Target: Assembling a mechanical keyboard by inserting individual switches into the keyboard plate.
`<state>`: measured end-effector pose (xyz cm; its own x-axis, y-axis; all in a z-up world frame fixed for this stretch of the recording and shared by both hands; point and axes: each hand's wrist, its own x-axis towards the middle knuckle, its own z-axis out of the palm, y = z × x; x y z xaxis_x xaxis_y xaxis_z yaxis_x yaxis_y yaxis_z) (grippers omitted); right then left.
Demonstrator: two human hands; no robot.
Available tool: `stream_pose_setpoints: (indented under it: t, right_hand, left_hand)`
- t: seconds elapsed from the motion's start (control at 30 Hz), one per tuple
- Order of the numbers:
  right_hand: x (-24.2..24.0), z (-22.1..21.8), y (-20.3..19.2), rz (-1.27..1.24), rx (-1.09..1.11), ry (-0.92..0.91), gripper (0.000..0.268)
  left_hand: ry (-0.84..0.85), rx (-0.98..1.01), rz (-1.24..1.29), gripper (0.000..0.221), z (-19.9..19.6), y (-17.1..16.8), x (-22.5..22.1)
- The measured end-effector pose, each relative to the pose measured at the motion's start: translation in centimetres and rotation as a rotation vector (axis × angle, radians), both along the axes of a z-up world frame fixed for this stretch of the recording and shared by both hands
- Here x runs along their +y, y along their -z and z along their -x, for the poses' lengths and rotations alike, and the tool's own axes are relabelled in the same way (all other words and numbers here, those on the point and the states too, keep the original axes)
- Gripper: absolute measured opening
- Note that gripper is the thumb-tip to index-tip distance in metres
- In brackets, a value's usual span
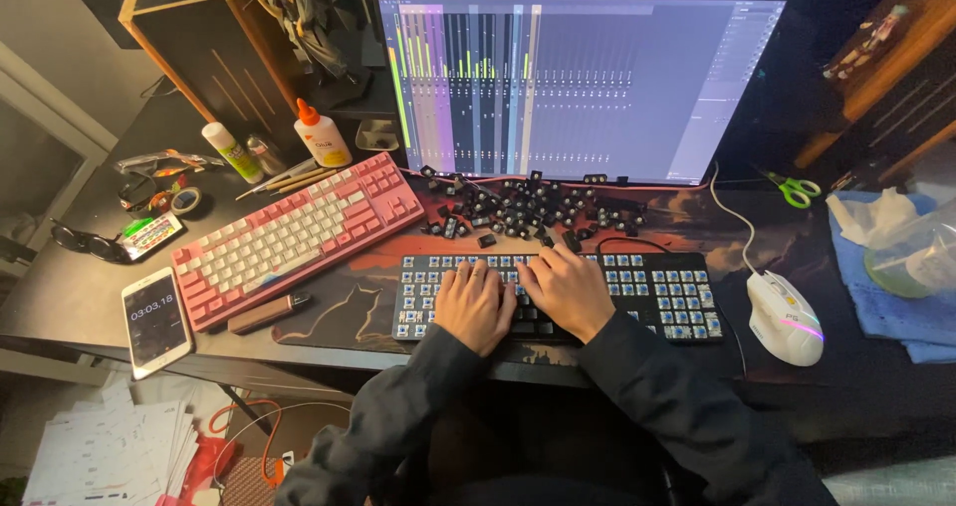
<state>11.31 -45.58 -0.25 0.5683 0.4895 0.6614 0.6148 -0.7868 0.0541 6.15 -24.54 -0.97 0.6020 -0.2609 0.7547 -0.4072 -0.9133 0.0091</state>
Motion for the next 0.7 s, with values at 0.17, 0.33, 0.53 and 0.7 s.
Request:
stream_pose_setpoints:
  t: [0.17,0.33,0.53,0.7]
  right_hand:
    - [0.5,-0.3,0.4,-0.011,-0.041,0.069,0.042]
    - [0.6,0.0,-0.3,-0.020,-0.070,0.016,0.039]
    - [0.6,-0.3,-0.1,-0.096,0.020,-0.019,0.044]
    - [0.6,-1.0,0.2,-0.046,0.175,-0.053,0.042]
  left_hand:
    - [-0.019,0.001,-0.023,0.032,-0.8,0.1,-0.4]
    - [0.007,0.007,-0.045,0.031,-1.0,0.0,-0.4]
    - [0.035,0.018,-0.050,0.035,-0.6,1.4,-0.3]
    - [0.054,0.055,-0.025,0.038,-1.8,2.2,0.3]
